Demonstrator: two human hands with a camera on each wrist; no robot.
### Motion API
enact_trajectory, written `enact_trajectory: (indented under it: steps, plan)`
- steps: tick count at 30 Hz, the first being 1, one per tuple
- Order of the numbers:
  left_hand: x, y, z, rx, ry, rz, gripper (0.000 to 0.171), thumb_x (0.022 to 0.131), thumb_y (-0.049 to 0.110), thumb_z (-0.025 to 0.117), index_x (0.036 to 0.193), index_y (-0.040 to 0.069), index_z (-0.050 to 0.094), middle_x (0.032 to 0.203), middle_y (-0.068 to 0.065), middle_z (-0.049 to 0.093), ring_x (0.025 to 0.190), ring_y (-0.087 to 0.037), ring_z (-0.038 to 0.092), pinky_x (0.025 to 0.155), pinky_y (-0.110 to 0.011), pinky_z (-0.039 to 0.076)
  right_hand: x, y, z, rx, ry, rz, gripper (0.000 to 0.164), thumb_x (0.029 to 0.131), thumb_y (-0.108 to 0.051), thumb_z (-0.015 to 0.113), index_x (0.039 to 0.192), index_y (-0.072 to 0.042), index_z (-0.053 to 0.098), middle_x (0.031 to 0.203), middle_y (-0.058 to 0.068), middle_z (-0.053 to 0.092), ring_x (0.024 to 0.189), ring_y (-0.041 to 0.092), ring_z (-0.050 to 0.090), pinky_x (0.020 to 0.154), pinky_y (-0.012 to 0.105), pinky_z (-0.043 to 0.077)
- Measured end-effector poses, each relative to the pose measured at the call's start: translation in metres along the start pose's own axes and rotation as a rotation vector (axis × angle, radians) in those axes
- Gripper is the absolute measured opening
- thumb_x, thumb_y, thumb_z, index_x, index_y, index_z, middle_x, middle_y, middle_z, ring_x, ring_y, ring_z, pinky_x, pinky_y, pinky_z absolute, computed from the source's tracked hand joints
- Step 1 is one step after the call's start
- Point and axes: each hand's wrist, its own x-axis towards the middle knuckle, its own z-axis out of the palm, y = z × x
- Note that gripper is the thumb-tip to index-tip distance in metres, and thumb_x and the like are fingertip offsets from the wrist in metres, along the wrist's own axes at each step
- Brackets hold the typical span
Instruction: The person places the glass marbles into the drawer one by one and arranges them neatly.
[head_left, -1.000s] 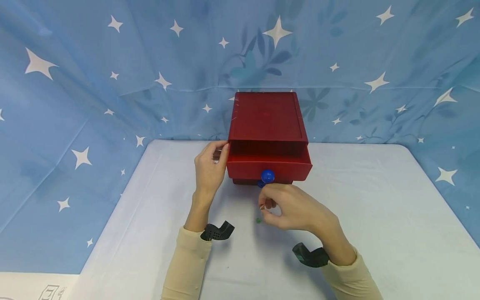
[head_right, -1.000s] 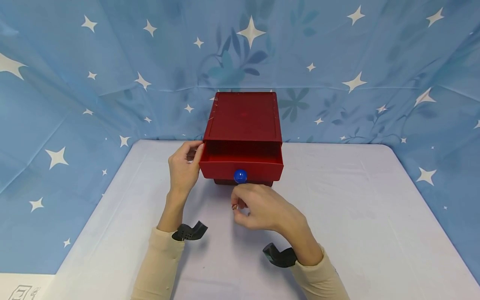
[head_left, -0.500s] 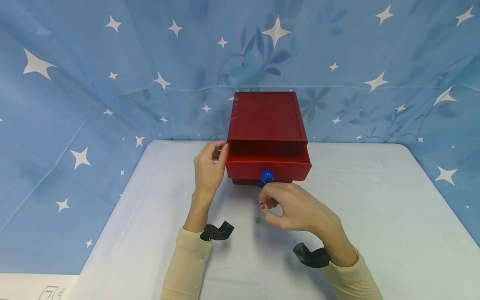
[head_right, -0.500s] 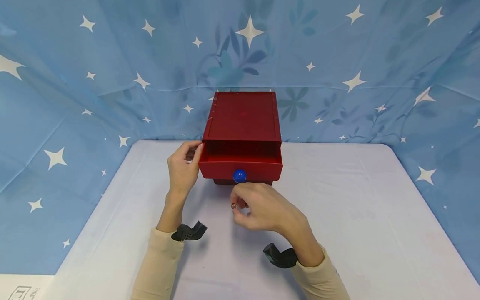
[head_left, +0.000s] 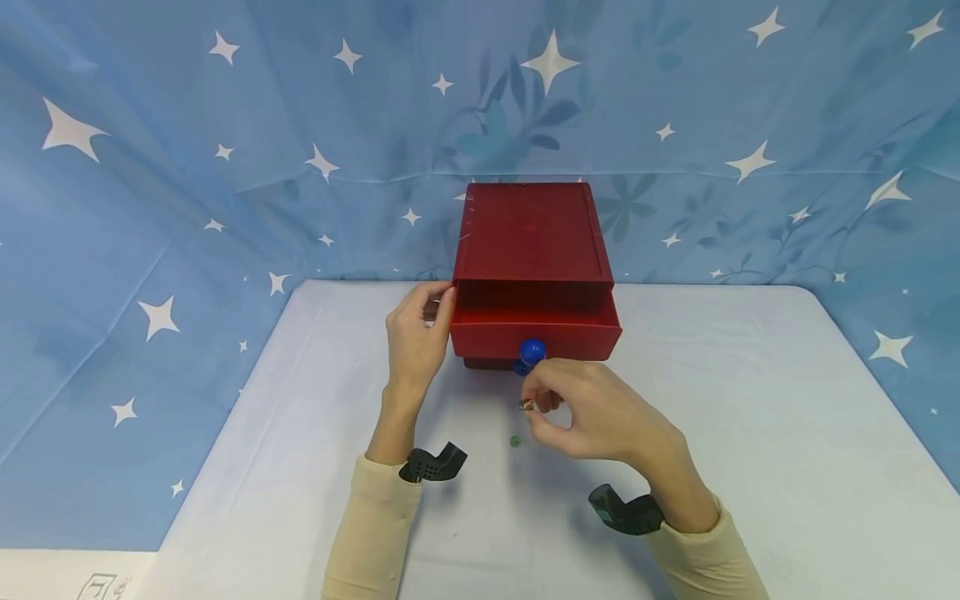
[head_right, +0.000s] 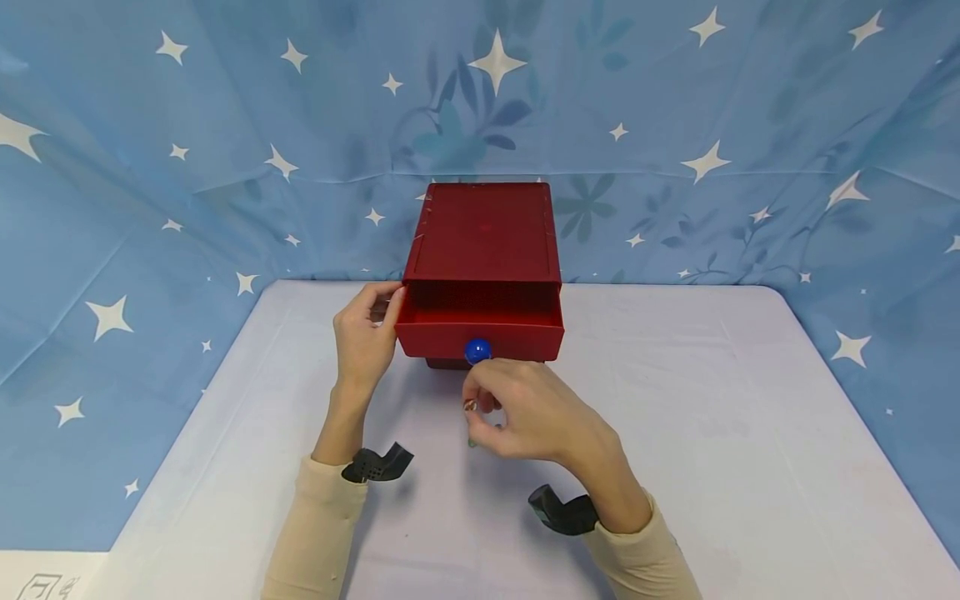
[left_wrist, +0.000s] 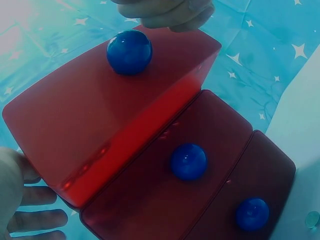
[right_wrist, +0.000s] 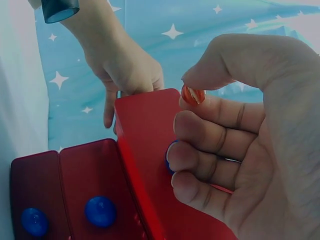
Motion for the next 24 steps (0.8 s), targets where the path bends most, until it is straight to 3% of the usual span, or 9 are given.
enact_trajectory:
  steps: [24]
  plan:
    - [0.0008,-0.0004,-0.0005,0.008,-0.001,0.004,0.02,0.099,0.016,0.062,0.107,0.002,0.072,0.096,-0.013,0.074,0.077,-0.022,0.072,0.071,-0.032,0.062,0.0002,0.0099,-0.0028,-0.009,0.209,-0.097,0.018,0.077,-0.007,0.071,0.092,-0.014,0.065,0.077,-0.008,0.063,0.067,0.003,0.055,0.06,0.019,0.051]
